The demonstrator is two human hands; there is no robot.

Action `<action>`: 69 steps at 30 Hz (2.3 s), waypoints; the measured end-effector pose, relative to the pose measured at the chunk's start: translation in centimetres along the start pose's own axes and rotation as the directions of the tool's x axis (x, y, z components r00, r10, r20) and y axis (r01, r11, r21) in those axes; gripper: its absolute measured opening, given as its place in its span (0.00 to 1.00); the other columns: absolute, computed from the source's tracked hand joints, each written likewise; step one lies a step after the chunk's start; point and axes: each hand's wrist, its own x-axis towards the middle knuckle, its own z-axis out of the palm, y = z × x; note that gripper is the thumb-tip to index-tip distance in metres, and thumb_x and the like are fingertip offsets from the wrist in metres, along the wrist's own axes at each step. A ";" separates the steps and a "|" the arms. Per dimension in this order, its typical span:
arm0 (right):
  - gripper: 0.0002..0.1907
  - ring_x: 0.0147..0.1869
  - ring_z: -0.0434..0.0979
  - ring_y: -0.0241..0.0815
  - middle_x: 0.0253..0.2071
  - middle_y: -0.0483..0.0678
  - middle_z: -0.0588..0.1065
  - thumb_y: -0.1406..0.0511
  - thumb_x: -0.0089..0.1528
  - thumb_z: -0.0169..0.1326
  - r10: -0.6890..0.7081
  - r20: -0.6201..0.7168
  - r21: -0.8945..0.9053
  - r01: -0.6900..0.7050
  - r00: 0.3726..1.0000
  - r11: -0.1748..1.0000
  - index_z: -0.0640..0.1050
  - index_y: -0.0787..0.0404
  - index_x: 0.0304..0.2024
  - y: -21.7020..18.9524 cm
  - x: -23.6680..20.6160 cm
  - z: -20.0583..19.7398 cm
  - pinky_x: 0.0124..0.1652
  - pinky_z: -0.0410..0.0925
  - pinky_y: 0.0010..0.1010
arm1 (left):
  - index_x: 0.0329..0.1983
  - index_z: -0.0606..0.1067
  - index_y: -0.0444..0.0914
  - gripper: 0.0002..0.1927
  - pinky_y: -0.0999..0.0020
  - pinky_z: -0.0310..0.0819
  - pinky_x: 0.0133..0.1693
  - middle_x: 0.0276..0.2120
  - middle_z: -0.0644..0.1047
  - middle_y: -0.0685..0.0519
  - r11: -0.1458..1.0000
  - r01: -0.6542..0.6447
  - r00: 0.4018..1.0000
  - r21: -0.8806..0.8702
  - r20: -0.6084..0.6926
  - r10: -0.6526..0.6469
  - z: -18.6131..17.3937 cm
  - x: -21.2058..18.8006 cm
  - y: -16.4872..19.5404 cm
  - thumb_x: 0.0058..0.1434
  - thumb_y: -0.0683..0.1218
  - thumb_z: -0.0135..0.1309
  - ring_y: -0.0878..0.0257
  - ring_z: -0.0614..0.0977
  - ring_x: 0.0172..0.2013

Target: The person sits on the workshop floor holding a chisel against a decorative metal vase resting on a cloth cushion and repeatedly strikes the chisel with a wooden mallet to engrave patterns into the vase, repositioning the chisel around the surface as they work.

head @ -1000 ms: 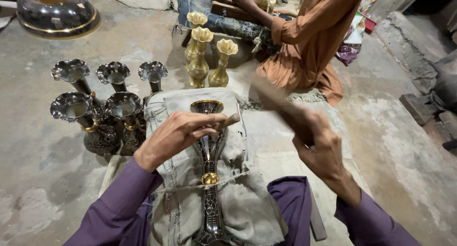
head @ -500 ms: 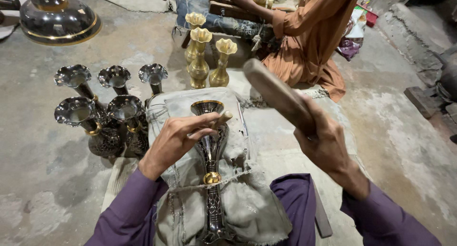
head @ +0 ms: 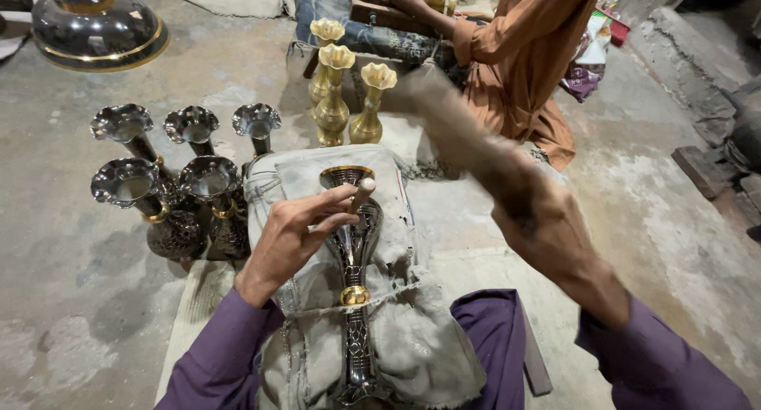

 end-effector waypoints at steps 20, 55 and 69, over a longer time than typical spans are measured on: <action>0.33 0.36 0.80 0.42 0.44 0.49 0.80 0.66 0.62 0.60 -0.150 0.046 -0.296 0.157 0.988 0.942 0.68 0.43 0.69 2.7 -1.7 -0.3 0.37 0.76 0.36 | 0.63 0.73 0.41 0.23 0.66 0.84 0.42 0.44 0.85 0.48 0.999 -0.030 0.999 0.010 0.021 0.030 -0.2 0.2 0.4 0.64 0.42 0.59 0.60 0.89 0.43; 0.35 0.38 0.79 0.42 0.44 0.44 0.80 0.67 0.60 0.61 -0.153 0.061 -0.377 0.165 0.986 0.911 0.69 0.41 0.69 0.2 -1.2 -1.1 0.36 0.72 0.35 | 0.62 0.75 0.39 0.22 0.69 0.85 0.42 0.44 0.85 0.48 0.999 0.014 0.998 -0.039 -0.053 -0.016 0.9 -0.5 0.1 0.64 0.43 0.60 0.61 0.89 0.43; 0.39 0.41 0.81 0.49 0.48 0.50 0.75 0.64 0.56 0.61 -0.114 0.170 -0.427 0.177 0.979 0.887 0.67 0.40 0.70 0.8 -1.1 -1.4 0.33 0.76 0.33 | 0.64 0.71 0.40 0.23 0.68 0.87 0.42 0.44 0.85 0.46 0.989 0.026 0.996 -0.143 -0.086 -0.039 1.6 -0.9 -0.6 0.65 0.41 0.59 0.59 0.89 0.44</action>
